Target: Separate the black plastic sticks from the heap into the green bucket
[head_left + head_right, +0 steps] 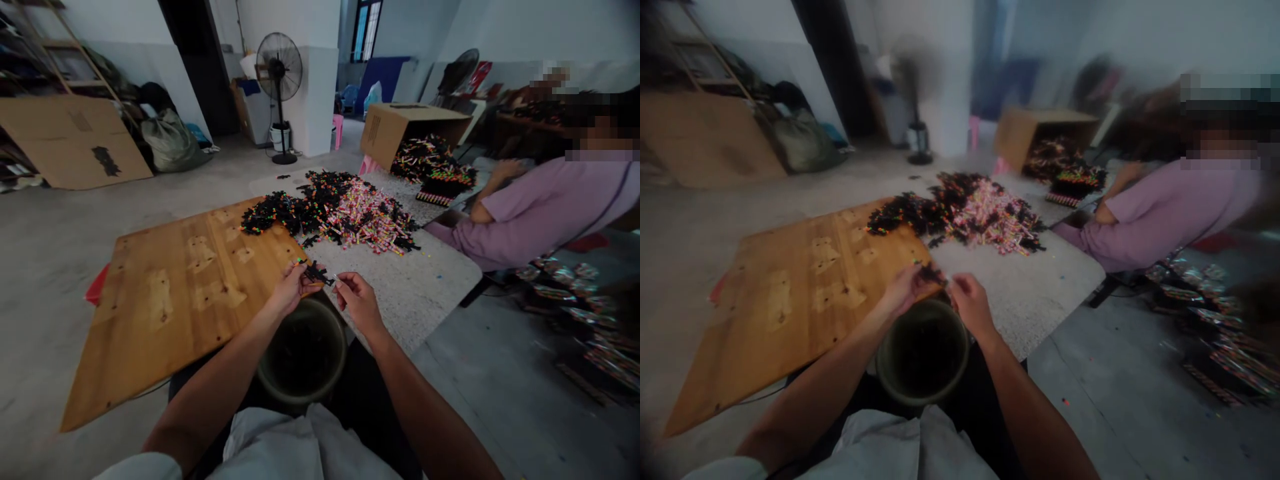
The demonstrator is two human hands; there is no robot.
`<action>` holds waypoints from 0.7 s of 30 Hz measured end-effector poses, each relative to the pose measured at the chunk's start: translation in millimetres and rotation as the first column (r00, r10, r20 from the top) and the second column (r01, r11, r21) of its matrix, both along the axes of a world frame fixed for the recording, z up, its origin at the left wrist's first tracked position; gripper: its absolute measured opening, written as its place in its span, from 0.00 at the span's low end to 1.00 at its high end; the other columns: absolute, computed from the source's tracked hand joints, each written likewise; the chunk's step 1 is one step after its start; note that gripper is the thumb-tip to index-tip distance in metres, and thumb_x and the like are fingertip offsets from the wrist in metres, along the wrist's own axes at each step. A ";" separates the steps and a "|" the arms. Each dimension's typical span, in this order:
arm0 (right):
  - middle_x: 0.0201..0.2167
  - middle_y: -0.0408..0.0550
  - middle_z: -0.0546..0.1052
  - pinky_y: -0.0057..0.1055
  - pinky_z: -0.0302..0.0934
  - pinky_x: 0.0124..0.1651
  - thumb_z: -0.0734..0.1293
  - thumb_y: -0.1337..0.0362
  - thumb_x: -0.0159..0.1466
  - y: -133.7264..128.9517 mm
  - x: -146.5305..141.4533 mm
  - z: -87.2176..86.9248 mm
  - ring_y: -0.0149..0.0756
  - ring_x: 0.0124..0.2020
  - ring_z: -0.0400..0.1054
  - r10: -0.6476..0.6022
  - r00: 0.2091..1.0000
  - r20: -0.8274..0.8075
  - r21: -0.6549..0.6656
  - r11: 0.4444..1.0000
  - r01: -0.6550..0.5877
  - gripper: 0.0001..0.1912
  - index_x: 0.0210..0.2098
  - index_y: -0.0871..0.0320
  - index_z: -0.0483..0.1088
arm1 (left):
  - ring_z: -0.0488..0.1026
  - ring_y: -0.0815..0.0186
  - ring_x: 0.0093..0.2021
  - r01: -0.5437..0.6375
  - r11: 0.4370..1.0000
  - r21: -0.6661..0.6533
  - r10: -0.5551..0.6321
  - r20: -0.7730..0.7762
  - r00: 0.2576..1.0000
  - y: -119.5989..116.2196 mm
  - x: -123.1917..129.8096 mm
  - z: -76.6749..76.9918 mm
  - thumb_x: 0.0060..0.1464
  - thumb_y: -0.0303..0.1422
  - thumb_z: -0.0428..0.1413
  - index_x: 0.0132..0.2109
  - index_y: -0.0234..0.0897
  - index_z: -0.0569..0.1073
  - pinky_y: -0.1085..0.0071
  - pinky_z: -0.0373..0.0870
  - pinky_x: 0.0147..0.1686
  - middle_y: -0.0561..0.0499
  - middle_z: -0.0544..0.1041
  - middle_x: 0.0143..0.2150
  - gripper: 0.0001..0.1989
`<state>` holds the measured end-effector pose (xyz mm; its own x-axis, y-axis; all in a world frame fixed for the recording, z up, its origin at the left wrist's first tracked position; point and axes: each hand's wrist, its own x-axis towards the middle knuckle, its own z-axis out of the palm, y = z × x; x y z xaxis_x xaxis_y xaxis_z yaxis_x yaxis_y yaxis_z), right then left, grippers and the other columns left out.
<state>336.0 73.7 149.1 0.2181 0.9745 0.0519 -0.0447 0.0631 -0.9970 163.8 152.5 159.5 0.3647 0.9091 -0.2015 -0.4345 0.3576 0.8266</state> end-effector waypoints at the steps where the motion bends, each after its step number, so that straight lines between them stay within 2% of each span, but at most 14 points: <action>1: 0.29 0.43 0.79 0.27 0.61 0.24 0.71 0.48 0.64 -1.8 -1.8 0.2 0.29 0.21 0.65 0.021 1.000 -0.007 -0.004 1.000 -0.021 0.18 0.45 0.55 0.73 | 0.84 0.60 0.38 -0.010 1.000 0.003 0.010 0.000 1.000 -3.0 -1.0 1.5 0.61 0.38 0.61 0.48 0.34 0.72 0.67 0.82 0.34 0.43 0.84 0.42 0.14; 4: 0.34 0.46 0.81 0.28 0.62 0.24 0.71 0.48 0.64 -6.0 -8.0 0.6 0.32 0.24 0.70 0.085 0.996 -0.010 -0.039 0.996 -0.086 0.20 0.48 0.55 0.74 | 0.84 0.62 0.39 -0.043 0.999 0.031 0.043 0.018 0.999 -11.8 -2.2 3.2 0.59 0.37 0.64 0.48 0.35 0.70 0.66 0.83 0.38 0.45 0.84 0.42 0.15; 6: 0.36 0.48 0.82 0.29 0.65 0.28 0.71 0.50 0.63 -7.5 -10.9 2.4 0.36 0.30 0.74 0.097 0.995 0.036 -0.052 0.994 -0.095 0.19 0.47 0.56 0.76 | 0.84 0.64 0.39 -0.025 0.999 0.048 0.024 0.023 0.999 -17.7 -2.5 3.7 0.55 0.33 0.68 0.48 0.36 0.71 0.68 0.83 0.41 0.47 0.83 0.42 0.18; 9: 0.38 0.50 0.82 0.32 0.68 0.38 0.73 0.53 0.61 -7.3 -11.3 7.5 0.40 0.40 0.75 -0.017 0.985 0.172 0.009 1.000 0.015 0.15 0.42 0.56 0.78 | 0.83 0.65 0.39 0.023 0.999 0.035 -0.024 0.025 0.999 -23.8 -4.8 5.8 0.54 0.30 0.69 0.49 0.34 0.73 0.72 0.82 0.40 0.48 0.83 0.41 0.18; 11: 0.36 0.48 0.80 0.31 0.67 0.37 0.73 0.53 0.61 -6.2 -10.3 11.1 0.37 0.36 0.73 -0.141 0.973 0.182 0.053 0.990 0.133 0.13 0.39 0.56 0.78 | 0.84 0.63 0.40 0.041 0.999 0.015 -0.042 0.038 0.998 -24.8 -6.9 7.9 0.56 0.32 0.68 0.48 0.34 0.74 0.71 0.82 0.39 0.46 0.84 0.42 0.16; 13: 0.28 0.43 0.76 0.29 0.63 0.28 0.72 0.51 0.62 -5.2 -10.2 13.7 0.32 0.25 0.66 -0.204 0.977 0.056 0.037 0.979 0.202 0.14 0.37 0.55 0.75 | 0.85 0.60 0.40 0.044 0.999 -0.003 -0.044 0.053 0.998 -24.6 -7.9 9.7 0.59 0.36 0.66 0.47 0.34 0.72 0.69 0.82 0.38 0.43 0.84 0.44 0.15; 15: 0.22 0.37 0.69 0.29 0.58 0.22 0.71 0.50 0.63 -4.8 -11.6 15.2 0.29 0.18 0.58 -0.191 0.976 -0.105 0.021 0.981 0.194 0.14 0.36 0.54 0.71 | 0.85 0.59 0.38 0.042 0.999 -0.017 -0.041 0.053 0.998 -24.1 -6.9 10.5 0.61 0.38 0.64 0.48 0.34 0.71 0.67 0.82 0.38 0.42 0.84 0.44 0.15; 16: 0.21 0.36 0.68 0.28 0.57 0.21 0.71 0.50 0.63 -5.0 -12.7 15.4 0.28 0.17 0.57 -0.175 0.971 -0.161 0.028 0.983 0.181 0.14 0.36 0.53 0.69 | 0.85 0.59 0.37 0.034 0.999 -0.019 -0.033 0.048 0.998 -24.0 -5.8 10.6 0.61 0.39 0.63 0.48 0.35 0.70 0.67 0.81 0.37 0.41 0.84 0.44 0.15; 18: 0.22 0.37 0.70 0.28 0.59 0.22 0.72 0.51 0.63 -6.0 -15.2 15.1 0.29 0.18 0.60 -0.143 0.968 -0.206 0.050 0.986 0.157 0.14 0.37 0.53 0.68 | 0.85 0.60 0.35 0.014 1.000 -0.013 -0.014 0.027 1.000 -24.3 -2.9 10.4 0.63 0.40 0.62 0.48 0.35 0.69 0.66 0.81 0.37 0.42 0.84 0.43 0.15; 21: 0.28 0.40 0.76 0.28 0.62 0.23 0.73 0.51 0.62 -8.4 -17.7 13.2 0.29 0.21 0.65 -0.107 0.977 -0.186 0.051 0.992 0.119 0.15 0.40 0.54 0.70 | 0.85 0.60 0.35 -0.004 1.000 0.008 0.004 0.000 1.000 -25.6 0.7 10.5 0.63 0.40 0.61 0.48 0.36 0.68 0.66 0.81 0.36 0.43 0.84 0.43 0.15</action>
<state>318.3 65.3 162.3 0.3381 0.9392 0.0605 -0.2143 0.1394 -0.9668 164.5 126.8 170.0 0.3607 0.9123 -0.1940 -0.4365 0.3489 0.8293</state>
